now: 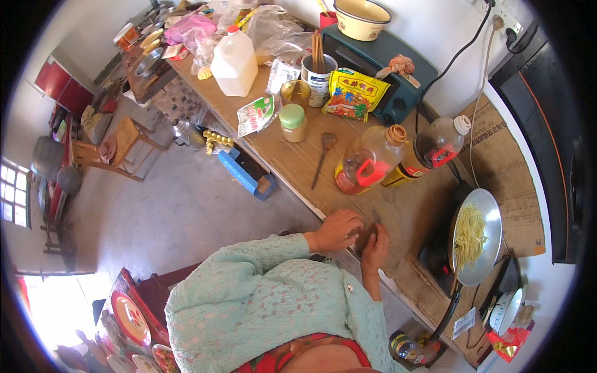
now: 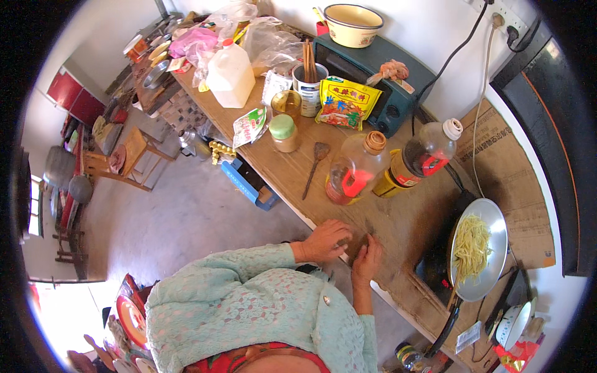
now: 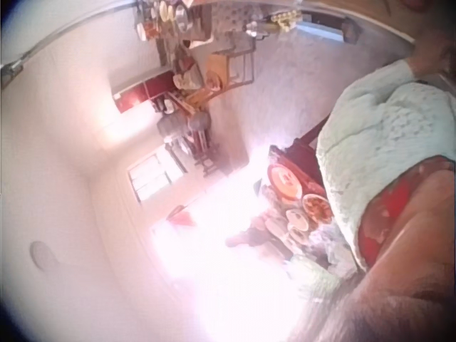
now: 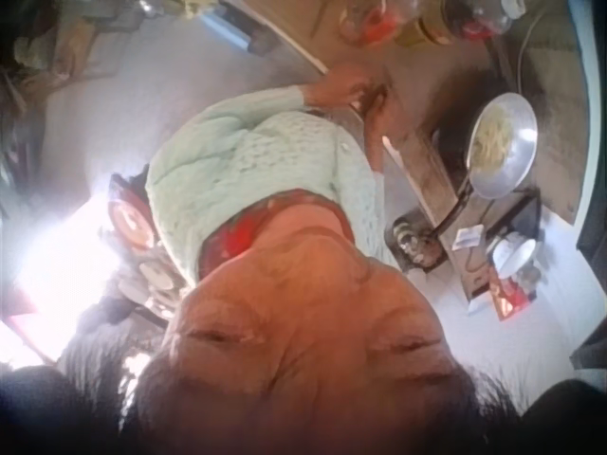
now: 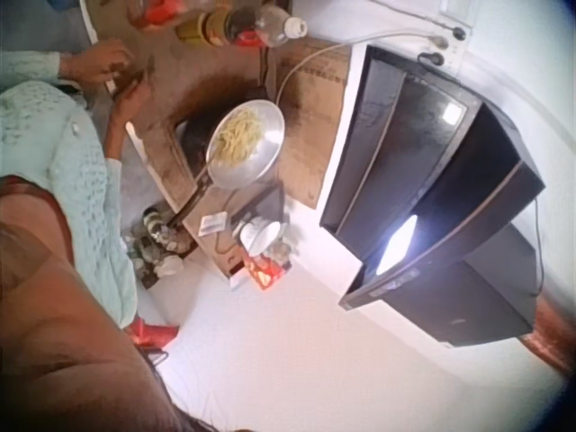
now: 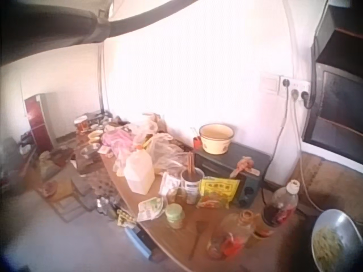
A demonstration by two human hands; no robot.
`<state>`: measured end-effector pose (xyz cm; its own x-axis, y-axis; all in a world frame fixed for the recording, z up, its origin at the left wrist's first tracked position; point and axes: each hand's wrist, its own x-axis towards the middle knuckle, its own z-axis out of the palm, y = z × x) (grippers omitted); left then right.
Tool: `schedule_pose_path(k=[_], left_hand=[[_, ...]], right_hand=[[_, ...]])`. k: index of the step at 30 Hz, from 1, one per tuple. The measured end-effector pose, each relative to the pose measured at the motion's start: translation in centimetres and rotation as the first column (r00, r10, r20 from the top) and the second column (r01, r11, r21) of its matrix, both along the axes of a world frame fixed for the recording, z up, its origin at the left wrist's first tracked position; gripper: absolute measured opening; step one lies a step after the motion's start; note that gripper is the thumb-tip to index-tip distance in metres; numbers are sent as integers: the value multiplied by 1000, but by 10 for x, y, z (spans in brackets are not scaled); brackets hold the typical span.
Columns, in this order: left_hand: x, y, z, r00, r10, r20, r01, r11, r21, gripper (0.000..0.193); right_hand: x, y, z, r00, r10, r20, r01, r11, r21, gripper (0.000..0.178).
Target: The person heats oil in a wok on an induction cooktop, then adds shredded potatoes from a plate and stirs them with chopsticks. They pour a liquid seasoning from a bottle into the wok and continue stirring the potatoes.
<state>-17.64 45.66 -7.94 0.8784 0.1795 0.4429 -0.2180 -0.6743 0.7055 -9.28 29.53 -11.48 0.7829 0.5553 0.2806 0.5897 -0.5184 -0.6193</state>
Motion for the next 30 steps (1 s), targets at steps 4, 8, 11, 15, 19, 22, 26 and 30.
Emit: schedule_pose_path(k=[4, 8, 11, 15, 19, 22, 26, 30], left_hand=[[-24, 13, 4, 993, 102, -54, -104, 994, -21, 24], [-45, 20, 10, 969, 227, -98, -227, 974, 10, 23], [-58, 23, 9, 932, 340, -122, -342, 940, 4, 23], [-75, 35, 19, 888, 458, -45, -459, 889, -4, 23], [-89, 55, 20, 808, 584, -71, -587, 809, -30, 21], [-95, 78, 22, 751, 652, -104, -660, 746, -88, 21], [-89, 125, 19, 669, 743, -12, -742, 668, -56, 22], [-78, 186, 17, 520, 851, 74, -851, 508, 132, 32]], right_hand=[[2, 12, -7, 994, 18, 108, -6, 994, -108, 29], [5, 10, -12, 994, 32, 106, -29, 999, -25, 28], [2, 10, -5, 993, 25, 118, -18, 998, -59, 28], [3, 11, -6, 992, 24, 126, -14, 997, -78, 30], [1, 14, 0, 996, 15, 86, -8, 997, -73, 31], [4, 17, -5, 997, 1, 71, 2, 999, -48, 33], [0, 23, 2, 999, -22, 48, 24, 998, -50, 33], [6, 18, -7, 999, -30, 20, 32, 997, -69, 30]])
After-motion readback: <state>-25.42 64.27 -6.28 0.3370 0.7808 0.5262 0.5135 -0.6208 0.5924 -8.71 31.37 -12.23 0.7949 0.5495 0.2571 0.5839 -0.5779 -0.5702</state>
